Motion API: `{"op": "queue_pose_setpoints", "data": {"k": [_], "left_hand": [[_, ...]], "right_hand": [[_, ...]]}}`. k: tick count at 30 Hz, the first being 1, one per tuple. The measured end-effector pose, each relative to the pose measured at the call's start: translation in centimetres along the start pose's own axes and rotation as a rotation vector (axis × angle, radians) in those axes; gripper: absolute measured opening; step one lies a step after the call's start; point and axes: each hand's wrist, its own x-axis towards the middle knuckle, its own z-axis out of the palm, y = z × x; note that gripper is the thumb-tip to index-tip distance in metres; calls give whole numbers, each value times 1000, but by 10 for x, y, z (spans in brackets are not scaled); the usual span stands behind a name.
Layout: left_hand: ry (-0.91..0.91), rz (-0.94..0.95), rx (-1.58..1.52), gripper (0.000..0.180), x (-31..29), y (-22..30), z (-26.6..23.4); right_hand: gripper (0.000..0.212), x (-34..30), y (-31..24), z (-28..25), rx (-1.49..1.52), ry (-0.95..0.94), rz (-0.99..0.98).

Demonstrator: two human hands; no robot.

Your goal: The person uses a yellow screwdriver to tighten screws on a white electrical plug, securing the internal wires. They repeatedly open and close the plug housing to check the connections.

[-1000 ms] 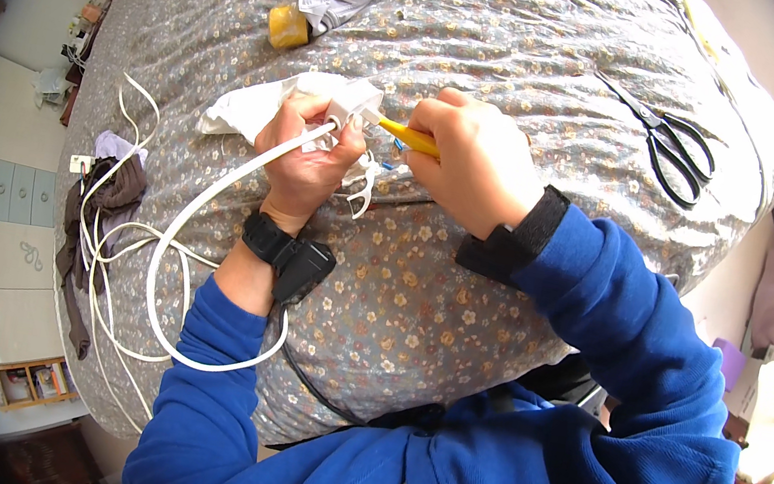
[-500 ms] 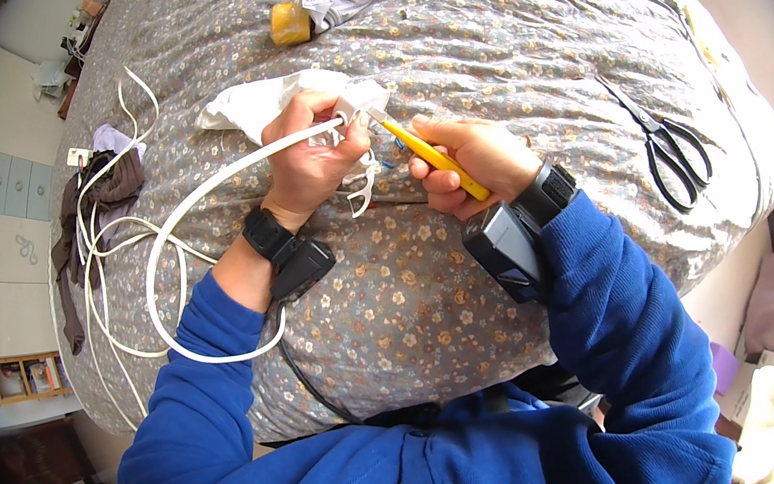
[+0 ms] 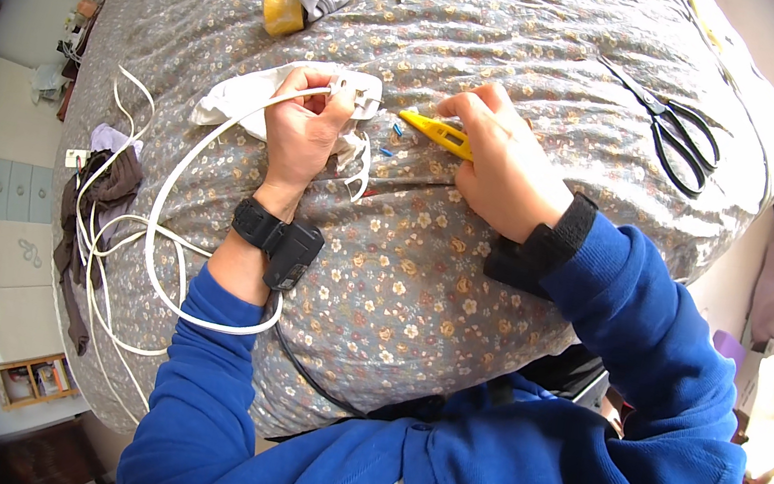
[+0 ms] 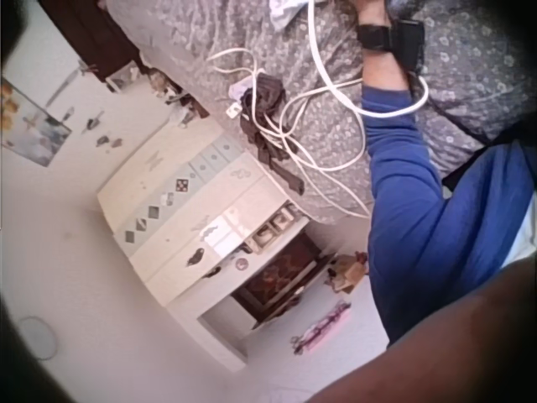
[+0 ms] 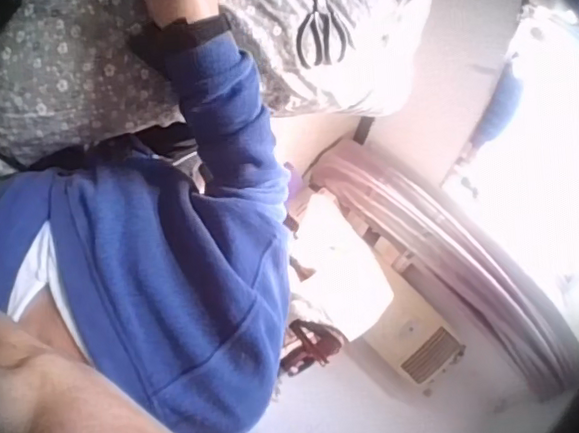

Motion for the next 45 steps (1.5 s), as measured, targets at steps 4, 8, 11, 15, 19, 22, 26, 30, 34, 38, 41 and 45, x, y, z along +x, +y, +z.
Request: {"op": "queue_pose_setpoints", "data": {"k": [4, 8, 11, 15, 19, 22, 26, 30, 34, 38, 41, 45], "left_hand": [[-9, -25, -22, 21, 0, -2, -1], [-24, -29, -19, 21, 2, -5, -3], [-51, -16, -39, 16, 2, -6, -3], [-54, -10, -68, 15, 1, -4, -2], [-68, -14, -12, 14, 2, -4, -3], [-54, -1, -14, 14, 3, -5, -2], [-38, -41, -31, 17, 2, -5, -3], [-23, -73, -67, 18, 1, -4, -2], [-47, -53, -57, 13, 1, -4, -2], [-29, -58, -81, 16, 2, -5, -2], [-19, -74, -94, 19, 2, -5, -3], [-24, -82, -86, 20, 2, -5, -3]], "right_hand": [[24, -7, 5, -3, 82, 148, -52], [18, -3, -4, -4, 102, 245, -234], [16, 4, -10, -2, 31, 304, -250], [15, 10, -9, 2, -7, 295, -241], [14, 13, -9, 5, -15, 291, -244], [14, 15, -10, 7, -17, 299, -243], [14, 17, -10, 9, -15, 313, -246], [15, 16, -11, 10, -54, 301, -243], [16, 15, -12, 10, -71, 298, -246], [17, 15, -11, 10, -65, 302, -249], [18, 16, -10, 10, -58, 302, -255], [19, 16, -10, 10, -59, 305, -261]]}}
